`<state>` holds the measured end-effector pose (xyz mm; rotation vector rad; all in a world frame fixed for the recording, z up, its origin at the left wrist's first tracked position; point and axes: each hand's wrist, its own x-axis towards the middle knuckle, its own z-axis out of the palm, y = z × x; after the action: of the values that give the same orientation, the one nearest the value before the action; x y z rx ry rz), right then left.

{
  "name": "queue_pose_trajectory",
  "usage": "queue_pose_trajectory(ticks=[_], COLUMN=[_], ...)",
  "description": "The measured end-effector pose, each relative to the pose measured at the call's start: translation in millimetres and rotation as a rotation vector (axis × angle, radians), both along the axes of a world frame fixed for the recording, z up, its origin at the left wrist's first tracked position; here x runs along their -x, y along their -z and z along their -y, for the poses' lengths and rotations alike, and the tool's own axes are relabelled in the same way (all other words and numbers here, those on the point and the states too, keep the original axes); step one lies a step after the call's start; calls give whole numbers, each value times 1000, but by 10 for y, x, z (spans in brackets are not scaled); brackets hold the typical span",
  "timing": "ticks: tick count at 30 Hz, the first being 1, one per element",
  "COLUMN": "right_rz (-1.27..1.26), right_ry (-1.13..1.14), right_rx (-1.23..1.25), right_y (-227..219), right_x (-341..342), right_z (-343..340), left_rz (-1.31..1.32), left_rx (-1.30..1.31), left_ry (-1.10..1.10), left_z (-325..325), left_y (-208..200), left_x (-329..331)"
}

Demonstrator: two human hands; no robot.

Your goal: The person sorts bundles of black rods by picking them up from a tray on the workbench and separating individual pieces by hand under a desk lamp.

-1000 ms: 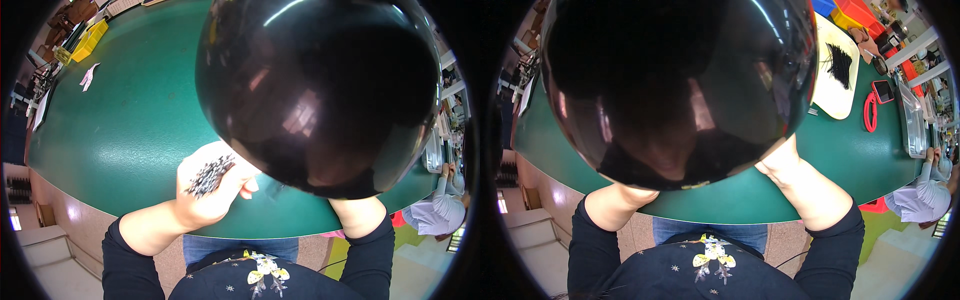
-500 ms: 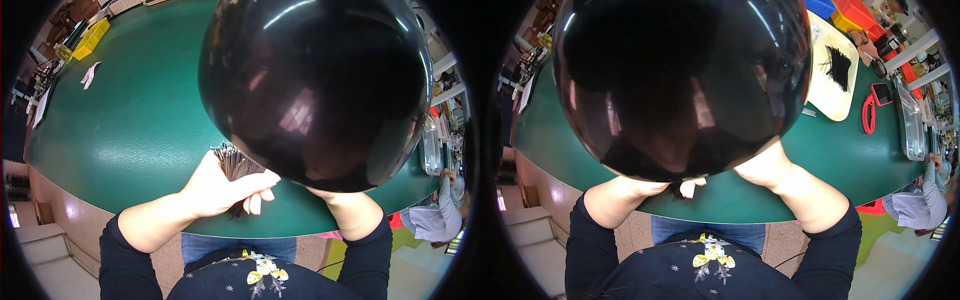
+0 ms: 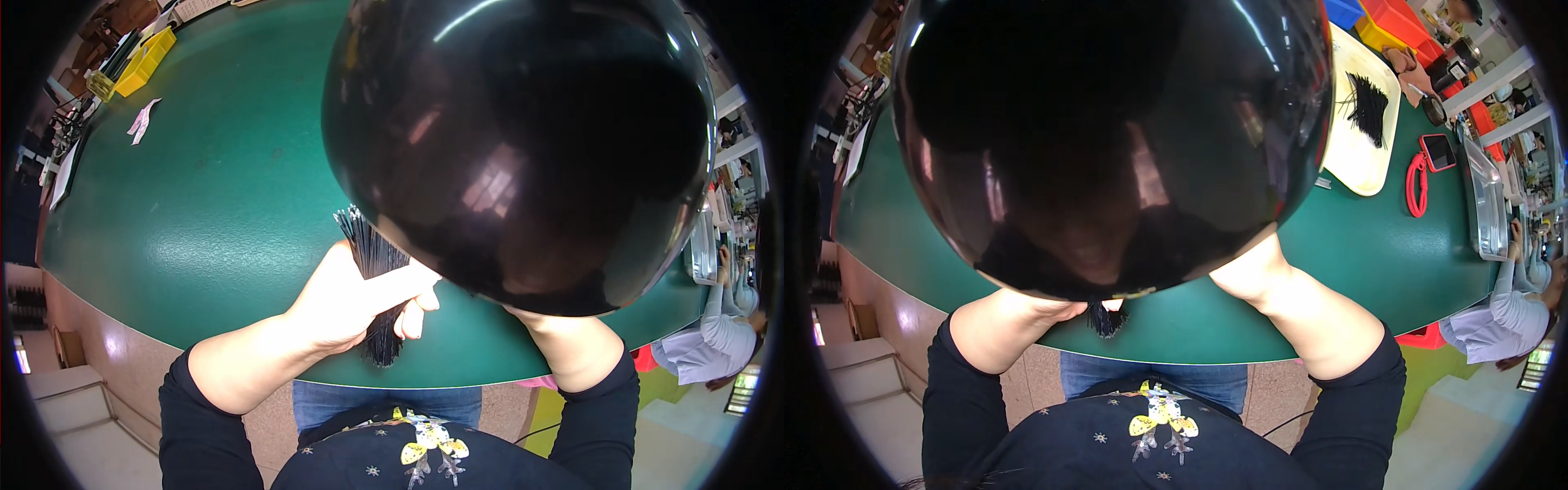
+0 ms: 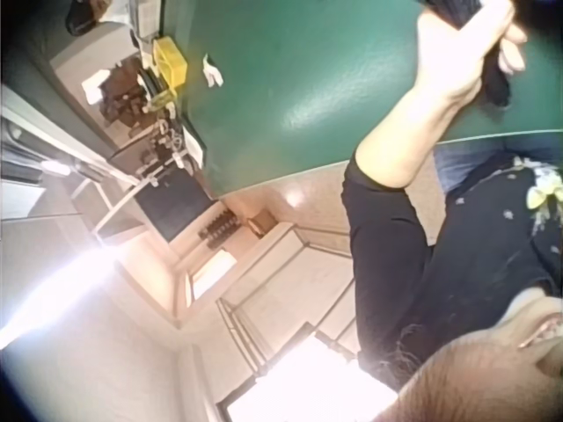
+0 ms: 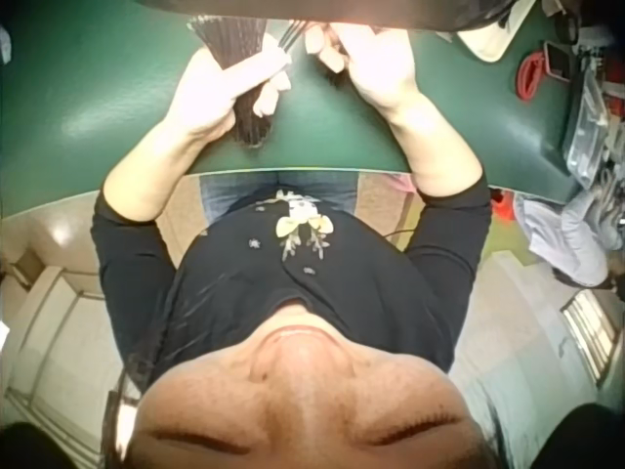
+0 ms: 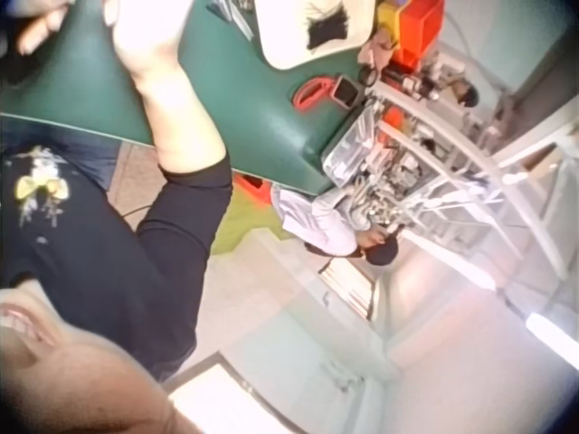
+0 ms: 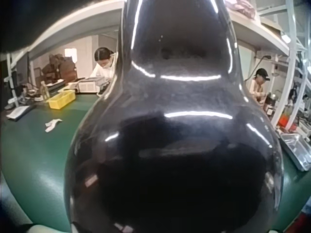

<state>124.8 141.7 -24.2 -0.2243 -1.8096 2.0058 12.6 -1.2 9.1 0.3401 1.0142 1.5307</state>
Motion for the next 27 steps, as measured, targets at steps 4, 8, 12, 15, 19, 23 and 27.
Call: queue_pose_trajectory(ticks=[4, 8, 12, 15, 19, 23, 27], right_rz=[-47, -97, -142, -178, -180, -129, -80], right_ry=[-16, -35, -52, -112, -194, -214, -234], right_rx=[48, 104, 156, 73, 10, 45, 87], right_y=[7, 42, 95, 182, 223, 176, 162], right_x=[-13, -20, -38, -54, -37, -52, -80], right_z=[-4, 2, 0, -87, -112, -105, -109], left_rz=[39, 85, 83, 79, -75, -11, -27], left_rx=[-29, -1, -40, -54, -176, -143, -136], left_ry=[-8, -30, -5, 2, -120, -116, -47], left_z=[17, 15, 21, 12, 41, 32, -1], left_y=[11, 0, 19, 19, -51, -64, 19], left_x=[-6, -12, -9, -19, -86, -70, -40])
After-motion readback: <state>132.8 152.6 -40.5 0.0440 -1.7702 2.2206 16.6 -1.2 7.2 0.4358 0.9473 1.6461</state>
